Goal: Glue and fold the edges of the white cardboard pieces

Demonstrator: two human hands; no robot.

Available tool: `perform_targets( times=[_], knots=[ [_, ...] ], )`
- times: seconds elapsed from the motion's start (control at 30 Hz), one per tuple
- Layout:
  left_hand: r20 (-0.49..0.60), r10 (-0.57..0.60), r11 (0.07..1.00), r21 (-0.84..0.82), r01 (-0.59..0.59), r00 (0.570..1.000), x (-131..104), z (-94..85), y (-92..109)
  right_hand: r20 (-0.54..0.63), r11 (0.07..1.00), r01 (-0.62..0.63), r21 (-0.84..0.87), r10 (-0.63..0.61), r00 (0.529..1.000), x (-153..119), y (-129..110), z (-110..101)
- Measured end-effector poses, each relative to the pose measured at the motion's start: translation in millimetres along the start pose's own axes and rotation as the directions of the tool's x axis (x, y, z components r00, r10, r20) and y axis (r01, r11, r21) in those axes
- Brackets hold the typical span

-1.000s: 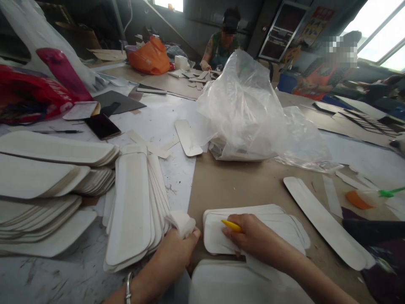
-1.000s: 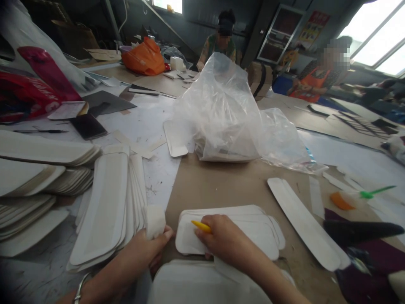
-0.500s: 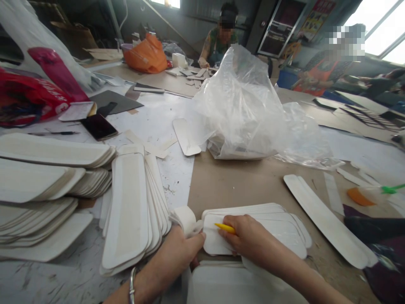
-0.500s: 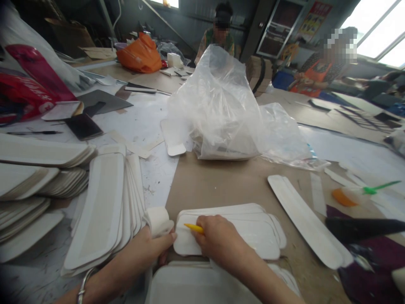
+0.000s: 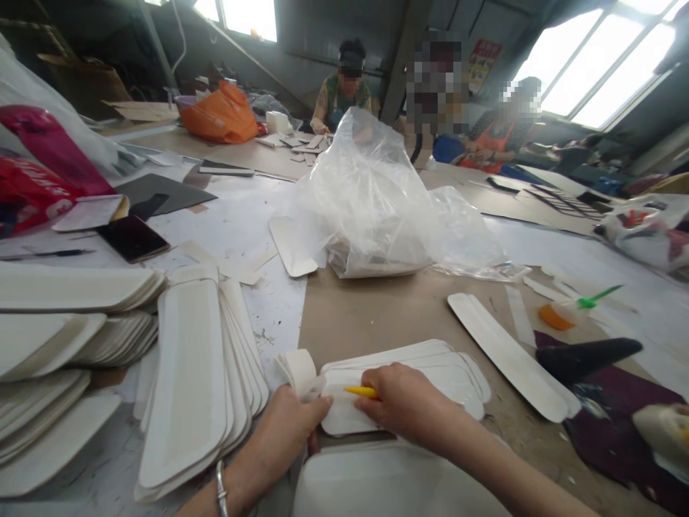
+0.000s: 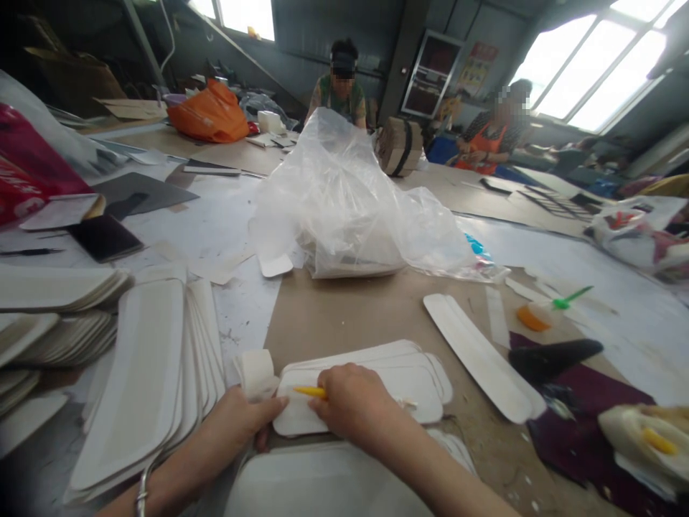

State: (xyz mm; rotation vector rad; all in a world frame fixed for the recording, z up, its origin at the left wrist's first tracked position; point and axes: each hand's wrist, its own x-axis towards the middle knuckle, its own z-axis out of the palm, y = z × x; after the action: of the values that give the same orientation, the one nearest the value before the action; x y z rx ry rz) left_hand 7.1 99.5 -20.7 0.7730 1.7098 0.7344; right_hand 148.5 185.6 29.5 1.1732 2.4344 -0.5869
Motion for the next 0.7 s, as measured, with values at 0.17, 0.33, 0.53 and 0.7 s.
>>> perform_targets(
  times=[0.17,0.33,0.53,0.7],
  knots=[
    [0.02,0.016,1.0,0.016,-0.017,1.0,1,-2.4,-3,-0.014,0.988,-0.148,0.042,0.149,0.989,-29,44,-11],
    [0.016,-0.013,0.998,0.069,0.012,1.0,9,-1.1,-12,-0.07,0.955,-0.261,0.142,0.272,0.96,-53,104,-4],
    [0.003,0.015,0.998,0.053,-0.015,1.0,18,1.1,-28,-0.144,0.929,-0.358,0.095,0.369,0.918,-54,119,12],
    [0.035,0.005,1.0,0.021,-0.005,0.999,18,1.3,-31,-0.206,0.897,-0.437,-0.062,0.417,0.885,-49,112,15]
  ],
)
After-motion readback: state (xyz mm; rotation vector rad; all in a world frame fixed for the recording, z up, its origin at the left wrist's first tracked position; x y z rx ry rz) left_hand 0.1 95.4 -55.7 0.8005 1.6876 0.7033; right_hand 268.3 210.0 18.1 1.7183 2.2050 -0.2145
